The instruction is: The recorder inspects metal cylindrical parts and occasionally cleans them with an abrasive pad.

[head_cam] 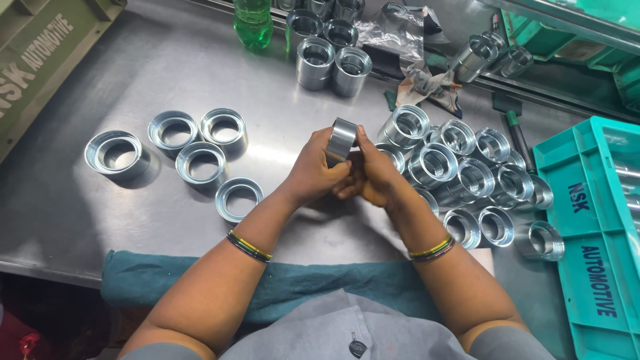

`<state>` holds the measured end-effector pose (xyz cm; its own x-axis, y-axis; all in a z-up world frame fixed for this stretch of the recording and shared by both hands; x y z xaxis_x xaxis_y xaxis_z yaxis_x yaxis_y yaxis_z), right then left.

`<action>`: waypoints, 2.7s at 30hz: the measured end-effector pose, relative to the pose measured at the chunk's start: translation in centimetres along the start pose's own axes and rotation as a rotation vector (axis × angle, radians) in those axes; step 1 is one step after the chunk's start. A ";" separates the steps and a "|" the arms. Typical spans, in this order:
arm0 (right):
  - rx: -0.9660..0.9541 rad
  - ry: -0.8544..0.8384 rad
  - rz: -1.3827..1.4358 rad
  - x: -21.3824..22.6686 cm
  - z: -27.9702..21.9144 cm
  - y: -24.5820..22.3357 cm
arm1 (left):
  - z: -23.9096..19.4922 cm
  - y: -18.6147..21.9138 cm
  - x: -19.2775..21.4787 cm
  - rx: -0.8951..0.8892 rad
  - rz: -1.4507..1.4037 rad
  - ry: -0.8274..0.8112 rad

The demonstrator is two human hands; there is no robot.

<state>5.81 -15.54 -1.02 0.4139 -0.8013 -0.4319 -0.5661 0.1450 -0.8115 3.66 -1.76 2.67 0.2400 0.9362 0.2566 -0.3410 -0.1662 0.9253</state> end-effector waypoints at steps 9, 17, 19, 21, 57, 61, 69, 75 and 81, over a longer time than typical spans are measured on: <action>0.376 0.655 -2.037 4.3 5.7 -12.9 | 0.2 -1.0 1.4 0.138 -0.317 0.138; -0.293 0.644 -2.005 14.1 13.4 -13.5 | 0.5 -2.1 2.6 0.179 -0.143 0.214; -0.222 0.657 -2.069 13.5 13.1 -13.7 | 0.4 -2.2 2.5 0.192 -0.101 0.210; -0.376 0.685 -2.169 10.7 11.1 -14.2 | 0.3 -1.8 2.6 0.103 -0.042 0.218; 0.624 0.131 0.167 9.8 -0.3 -22.0 | 0.8 -4.5 0.9 0.293 -1.416 -0.004; 0.525 0.127 0.145 8.2 2.4 -19.0 | 0.5 -3.4 1.2 0.313 -1.332 0.024; 0.300 0.016 0.107 5.6 4.5 -13.6 | 0.6 -5.8 1.6 0.458 -1.343 0.271; 0.214 0.020 -0.105 4.9 4.5 -11.4 | 0.6 -6.0 1.7 0.439 -1.440 0.347; 0.143 0.138 -0.697 1.2 3.5 -10.4 | 0.5 -5.3 1.6 0.424 -1.376 0.291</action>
<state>14.71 -15.99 5.45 0.5451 -0.7999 0.2510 -0.1004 -0.3596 -0.9277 6.34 0.48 -1.65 -0.0568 0.4477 -0.8924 0.2989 0.8605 0.4126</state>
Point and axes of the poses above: each hand's wrist, its own z-axis towards the middle knuckle, its own x-axis out of the back of the hand, y = z × x, the point moved 6 cm from there along z, towards the middle knuckle, and after that the axes turned 9 degrees about -y, right-handed, at the moved point
